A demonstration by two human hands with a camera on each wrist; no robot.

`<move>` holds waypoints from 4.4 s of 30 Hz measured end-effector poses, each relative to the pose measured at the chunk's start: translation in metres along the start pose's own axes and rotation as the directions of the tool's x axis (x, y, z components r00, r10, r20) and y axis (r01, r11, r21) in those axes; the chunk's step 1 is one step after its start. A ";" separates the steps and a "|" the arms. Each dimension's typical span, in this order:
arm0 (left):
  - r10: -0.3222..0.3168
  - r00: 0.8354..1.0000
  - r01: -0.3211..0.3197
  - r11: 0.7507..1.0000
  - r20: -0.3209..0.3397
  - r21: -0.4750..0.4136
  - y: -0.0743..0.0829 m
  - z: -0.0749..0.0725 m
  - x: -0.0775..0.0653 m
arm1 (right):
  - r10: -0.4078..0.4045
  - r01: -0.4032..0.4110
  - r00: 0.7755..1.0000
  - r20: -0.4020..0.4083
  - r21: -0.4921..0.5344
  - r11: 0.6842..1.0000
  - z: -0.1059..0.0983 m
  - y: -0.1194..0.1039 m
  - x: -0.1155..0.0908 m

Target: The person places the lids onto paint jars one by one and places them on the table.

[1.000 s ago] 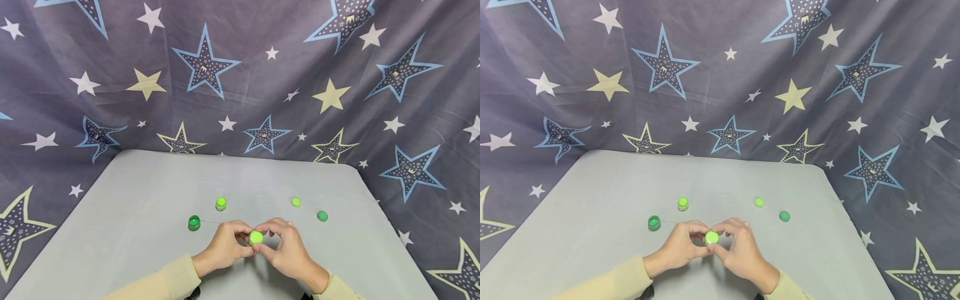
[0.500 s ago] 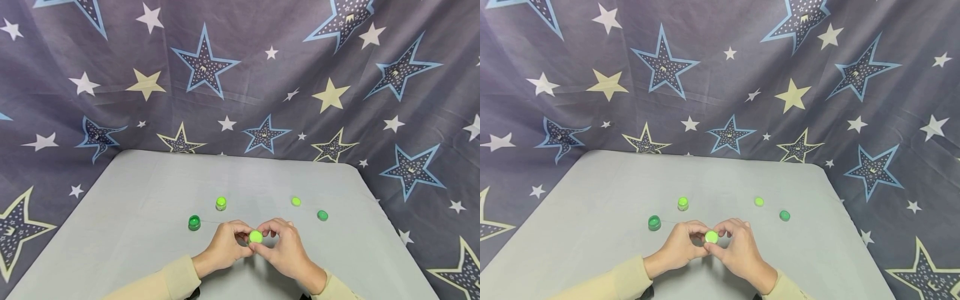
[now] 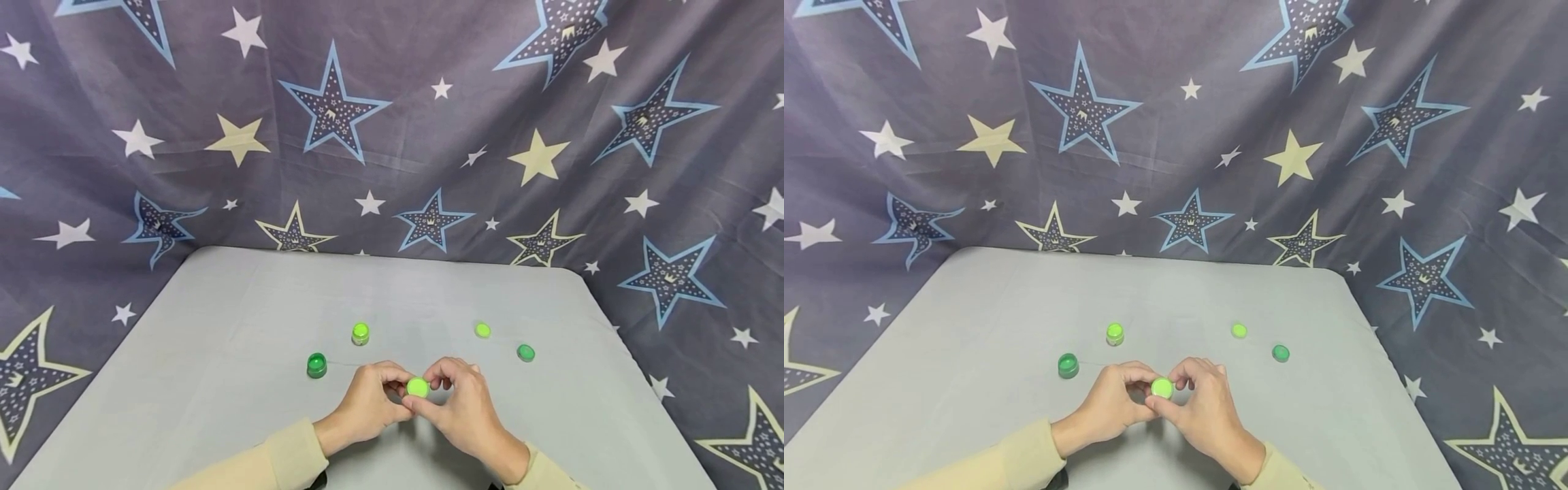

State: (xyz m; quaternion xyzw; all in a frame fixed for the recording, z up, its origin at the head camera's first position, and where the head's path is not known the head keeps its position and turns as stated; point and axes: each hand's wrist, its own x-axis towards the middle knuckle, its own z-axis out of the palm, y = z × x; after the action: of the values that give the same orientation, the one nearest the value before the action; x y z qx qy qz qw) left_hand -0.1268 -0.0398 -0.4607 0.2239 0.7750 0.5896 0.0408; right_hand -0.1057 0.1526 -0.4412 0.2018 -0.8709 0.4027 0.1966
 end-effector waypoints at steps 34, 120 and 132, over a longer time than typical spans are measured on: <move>-0.028 0.999 0.029 1.000 0.023 -0.001 -0.001 -0.001 -0.001 | -0.031 0.008 0.986 0.165 0.140 0.990 -0.009 0.010 0.002; -0.024 0.999 0.024 1.000 -0.032 -0.005 -0.003 0.001 0.000 | -0.056 0.057 0.997 -0.058 0.010 0.998 0.009 0.005 -0.004; -0.030 0.999 0.030 0.999 -0.018 0.014 -0.001 -0.001 0.000 | -0.102 0.101 0.993 0.053 0.019 0.995 -0.003 0.007 0.000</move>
State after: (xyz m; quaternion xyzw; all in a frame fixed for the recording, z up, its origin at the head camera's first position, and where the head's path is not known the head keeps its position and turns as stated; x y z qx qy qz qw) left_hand -0.1276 -0.0409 -0.4610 0.2073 0.7828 0.5853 0.0409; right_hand -0.1088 0.1592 -0.4443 0.2582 -0.8612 0.3936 0.1917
